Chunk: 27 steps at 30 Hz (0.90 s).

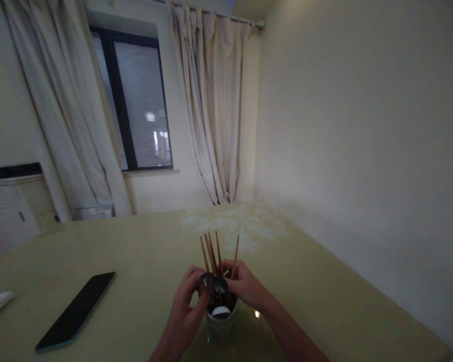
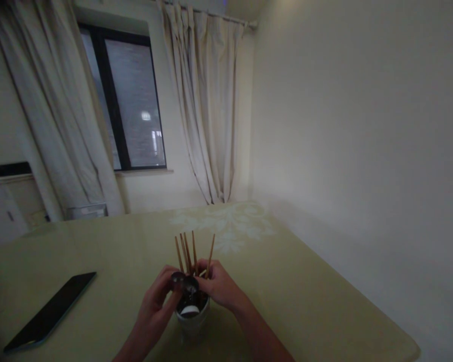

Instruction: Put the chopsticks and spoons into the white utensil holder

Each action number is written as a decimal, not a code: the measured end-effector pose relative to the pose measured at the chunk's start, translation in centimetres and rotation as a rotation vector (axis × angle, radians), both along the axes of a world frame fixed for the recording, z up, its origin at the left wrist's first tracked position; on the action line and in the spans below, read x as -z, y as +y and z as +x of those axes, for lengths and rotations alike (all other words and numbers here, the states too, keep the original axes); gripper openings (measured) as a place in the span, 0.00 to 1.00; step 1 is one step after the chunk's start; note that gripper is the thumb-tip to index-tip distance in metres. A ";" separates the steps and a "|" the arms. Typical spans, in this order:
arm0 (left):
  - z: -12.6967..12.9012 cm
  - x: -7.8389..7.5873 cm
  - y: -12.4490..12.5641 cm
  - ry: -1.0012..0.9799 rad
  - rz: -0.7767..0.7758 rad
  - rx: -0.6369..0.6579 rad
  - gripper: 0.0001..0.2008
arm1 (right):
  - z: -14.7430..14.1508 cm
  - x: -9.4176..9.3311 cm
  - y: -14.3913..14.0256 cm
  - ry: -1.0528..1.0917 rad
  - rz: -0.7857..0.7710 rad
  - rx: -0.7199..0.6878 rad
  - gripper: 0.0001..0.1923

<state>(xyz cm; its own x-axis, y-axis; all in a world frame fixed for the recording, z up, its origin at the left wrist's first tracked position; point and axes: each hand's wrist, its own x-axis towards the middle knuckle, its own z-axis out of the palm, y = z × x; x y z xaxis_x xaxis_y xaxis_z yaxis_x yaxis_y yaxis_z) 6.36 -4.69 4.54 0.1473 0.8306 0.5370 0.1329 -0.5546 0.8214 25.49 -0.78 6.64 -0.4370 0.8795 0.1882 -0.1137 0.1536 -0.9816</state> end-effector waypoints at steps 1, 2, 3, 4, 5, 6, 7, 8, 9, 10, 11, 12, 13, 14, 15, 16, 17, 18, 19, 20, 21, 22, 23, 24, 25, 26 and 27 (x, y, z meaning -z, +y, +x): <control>0.0 0.2 0.1 -0.012 -0.008 -0.003 0.10 | 0.0 -0.1 -0.1 -0.003 0.004 -0.004 0.23; -0.1 0.5 0.3 -0.020 -0.015 -0.006 0.10 | 0.0 -0.1 -0.1 -0.004 0.009 -0.009 0.23; -0.1 0.7 0.4 -0.028 -0.028 -0.007 0.10 | 0.0 -0.2 -0.1 -0.006 0.014 -0.014 0.23; -0.1 1.0 0.5 -0.044 -0.049 -0.011 0.09 | -0.1 -0.2 -0.2 -0.009 0.018 -0.019 0.23; -0.1 1.2 0.6 -0.065 -0.077 -0.013 0.10 | -0.1 -0.1 -0.2 -0.010 0.021 -0.028 0.22; -0.1 1.4 0.7 -0.091 -0.109 -0.016 0.11 | -0.1 -0.1 -0.2 -0.007 0.020 -0.037 0.22; -0.1 1.5 0.7 -0.119 -0.137 -0.024 0.14 | -0.1 0.0 -0.2 0.002 0.013 -0.047 0.22; -0.1 1.6 0.8 -0.146 -0.158 -0.037 0.18 | -0.1 0.1 -0.1 0.013 0.003 -0.057 0.22; -0.1 1.6 0.8 -0.166 -0.170 -0.052 0.22 | -0.2 0.2 -0.1 0.025 -0.010 -0.065 0.22; 0.0 1.6 0.9 -0.173 -0.174 -0.063 0.26 | -0.2 0.3 0.0 0.037 -0.022 -0.070 0.23; 0.1 1.4 1.0 -0.170 -0.175 -0.066 0.30 | -0.3 0.4 0.1 0.051 -0.027 -0.072 0.24; 0.2 1.2 1.1 -0.160 -0.178 -0.062 0.33 | -0.4 0.4 0.1 0.068 -0.024 -0.075 0.26; 0.3 1.0 1.2 -0.146 -0.185 -0.048 0.35 | -0.4 0.4 0.2 0.088 -0.016 -0.082 0.27; 0.4 0.8 1.4 -0.136 -0.199 -0.027 0.35 | -0.5 0.4 0.2 0.114 -0.009 -0.090 0.28; 0.5 0.5 1.5 -0.128 -0.221 -0.001 0.36 | -0.6 0.5 0.2 0.146 -0.005 -0.097 0.29; 0.6 0.1 1.7 -0.124 -0.249 0.029 0.36 | -0.7 0.5 0.2 0.177 -0.006 -0.102 0.29; 0.7 -0.2 1.9 -0.120 -0.280 0.059 0.37 | -0.8 0.7 0.3 0.205 -0.013 -0.101 0.30; 0.8 -0.7 2.0 -0.112 -0.307 0.091 0.37 | -0.9 0.9 0.4 0.230 -0.024 -0.091 0.31; 0.8 -1.1 2.1 -0.096 -0.327 0.125 0.36 | -1.0 1.2 0.5 0.252 -0.036 -0.079 0.32; 0.9 -1.6 2.2 -0.073 -0.340 0.156 0.35 | -1.1 1.6 0.8 0.271 -0.048 -0.069 0.33; 1.0 -2.1 2.2 -0.044 -0.346 0.181 0.34 | -1.2 2.1 1.0 0.290 -0.059 -0.061 0.34; 1.0 -2.6 2.2 -0.012 -0.349 0.203 0.33 | -1.3 2.5 1.3 0.310 -0.071 -0.055 0.34; 1.1 -3.1 2.3 0.021 -0.358 0.226 0.31 | -1.3 3.0 1.6 0.329 -0.081 -0.049 0.33; 1.3 -3.5 2.3 0.050 -0.377 0.256 0.29 | -1.4 3.4 1.9 0.347 -0.092 -0.047 0.32; 1.5 -3.9 2.3 0.070 -0.401 0.286 0.27 | -1.4 3.7 2.1 0.363 -0.101 -0.046 0.32; 1.7 -4.1 2.3 0.080 -0.424 0.313 0.25 | -1.4 3.8 2.2 0.373 -0.112 -0.049 0.33; 1.9 -4.3 2.3 0.082 -0.442 0.332 0.23 | -1.4 3.9 2.2 0.378 -0.122 -0.057 0.33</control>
